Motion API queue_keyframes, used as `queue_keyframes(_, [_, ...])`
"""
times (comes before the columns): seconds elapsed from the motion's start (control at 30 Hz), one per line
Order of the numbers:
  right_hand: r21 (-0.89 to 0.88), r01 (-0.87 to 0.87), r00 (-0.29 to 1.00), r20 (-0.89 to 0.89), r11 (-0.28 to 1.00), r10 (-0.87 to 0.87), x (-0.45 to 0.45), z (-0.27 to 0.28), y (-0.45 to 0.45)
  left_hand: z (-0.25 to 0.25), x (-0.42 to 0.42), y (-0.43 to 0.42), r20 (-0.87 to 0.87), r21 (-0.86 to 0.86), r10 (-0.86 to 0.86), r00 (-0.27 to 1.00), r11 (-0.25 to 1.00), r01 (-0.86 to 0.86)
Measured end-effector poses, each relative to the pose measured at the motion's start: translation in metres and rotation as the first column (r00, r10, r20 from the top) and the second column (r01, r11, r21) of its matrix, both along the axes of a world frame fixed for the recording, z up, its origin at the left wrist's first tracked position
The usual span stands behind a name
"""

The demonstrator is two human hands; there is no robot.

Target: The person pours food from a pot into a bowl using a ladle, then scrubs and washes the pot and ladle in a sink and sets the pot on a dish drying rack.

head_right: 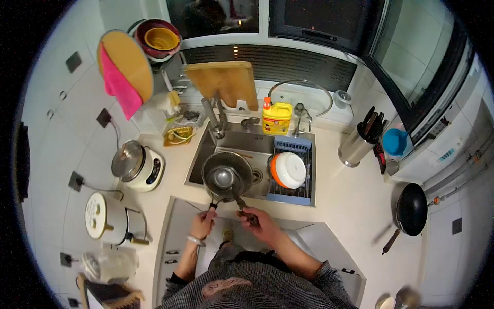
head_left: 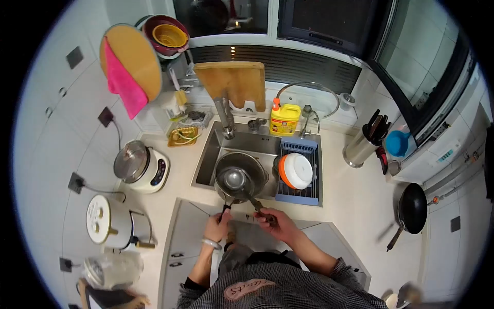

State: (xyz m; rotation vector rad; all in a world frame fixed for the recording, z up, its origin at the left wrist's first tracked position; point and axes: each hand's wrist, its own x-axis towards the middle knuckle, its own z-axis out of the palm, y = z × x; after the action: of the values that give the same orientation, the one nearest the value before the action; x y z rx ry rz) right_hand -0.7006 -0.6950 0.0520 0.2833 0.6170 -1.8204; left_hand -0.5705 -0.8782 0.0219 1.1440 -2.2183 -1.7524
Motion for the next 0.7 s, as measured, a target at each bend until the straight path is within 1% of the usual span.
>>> queue_keyframes(0.03, [0.022,0.014,1.000,0.024,1.000,-0.015,-0.011,-0.011,-0.016,-0.014,-0.017,-0.024,0.010,0.009,-0.019,1.000,1.000,0.019])
queue_keyframes(0.1, [0.054,0.056,0.997,0.043,0.997,-0.058,-0.034,-0.036,-0.049,-0.037,-0.054,-0.075,0.092,-0.130,-0.120,0.989,0.983,0.131])
queue_keyframes(0.13, [0.072,0.079,0.995,0.049,0.994,-0.083,-0.046,-0.044,-0.067,-0.050,-0.075,-0.101,0.095,-0.128,-0.149,0.984,0.979,0.160])
queue_keyframes(0.17, [0.107,0.139,0.986,0.079,0.985,-0.148,-0.054,-0.052,-0.082,-0.065,-0.096,-0.125,0.190,-0.125,-0.211,0.959,0.963,0.237])
queue_keyframes(0.2, [0.115,0.167,0.980,0.088,0.979,-0.177,-0.063,-0.062,-0.096,-0.078,-0.114,-0.146,0.286,-0.116,-0.269,0.920,0.943,0.312])
queue_keyframes(0.27, [0.088,0.205,0.968,0.132,0.975,-0.216,-0.078,-0.092,-0.115,-0.108,-0.145,-0.177,0.270,-0.125,-0.320,0.908,0.924,0.363])
queue_keyframes(0.33, [0.126,0.242,0.956,0.140,0.962,-0.259,-0.088,-0.106,-0.131,-0.144,-0.170,-0.206,0.356,-0.158,-0.403,0.843,0.863,0.479])
queue_keyframes(0.37, [0.156,0.251,0.950,0.149,0.955,-0.274,-0.091,-0.114,-0.136,-0.164,-0.180,-0.218,0.394,-0.089,-0.468,0.791,0.837,0.539])
queue_keyframes(0.4, [0.167,0.264,0.943,0.159,0.950,-0.291,-0.093,-0.121,-0.140,-0.171,-0.183,-0.225,0.401,-0.075,-0.484,0.778,0.829,0.554])
queue_keyframes(0.47, [0.153,0.265,0.933,0.209,0.952,-0.293,-0.097,-0.134,-0.143,-0.181,-0.187,-0.239,0.435,-0.114,-0.584,0.686,0.719,0.685])
queue_keyframes(0.5, [0.157,0.241,0.948,0.173,0.958,-0.267,-0.099,-0.137,-0.145,-0.179,-0.194,-0.248,0.558,-0.007,-0.630,0.541,0.647,0.762])
queue_keyframes(0.53, [0.159,0.247,0.945,0.176,0.956,-0.274,-0.100,-0.140,-0.146,-0.184,-0.200,-0.254,0.559,-0.003,-0.634,0.534,0.642,0.767])
queue_keyframes(0.57, [0.163,0.238,0.944,0.195,0.957,-0.268,-0.101,-0.144,-0.147,-0.192,-0.203,-0.258,0.699,0.026,-0.637,0.327,0.479,0.877])
queue_keyframes(0.6, [0.169,0.225,0.942,0.215,0.960,-0.259,-0.102,-0.145,-0.148,-0.198,-0.206,-0.261,0.806,0.091,-0.582,0.110,0.306,0.948])
queue_keyframes(0.63, [0.217,0.206,0.953,0.178,0.954,-0.246,-0.104,-0.146,-0.149,-0.192,-0.204,-0.267,0.816,0.032,-0.571,0.087,0.196,0.980])
queue_keyframes(0.67, [0.225,0.201,0.953,0.180,0.953,-0.244,-0.107,-0.148,-0.147,-0.209,-0.207,-0.264,0.655,-0.558,-0.510,0.558,0.172,0.812])
queue_keyframes(0.7, [0.211,0.197,0.939,0.238,0.957,-0.246,-0.107,-0.146,-0.147,-0.205,-0.219,-0.265,0.454,-0.705,-0.514,0.728,0.292,0.646])
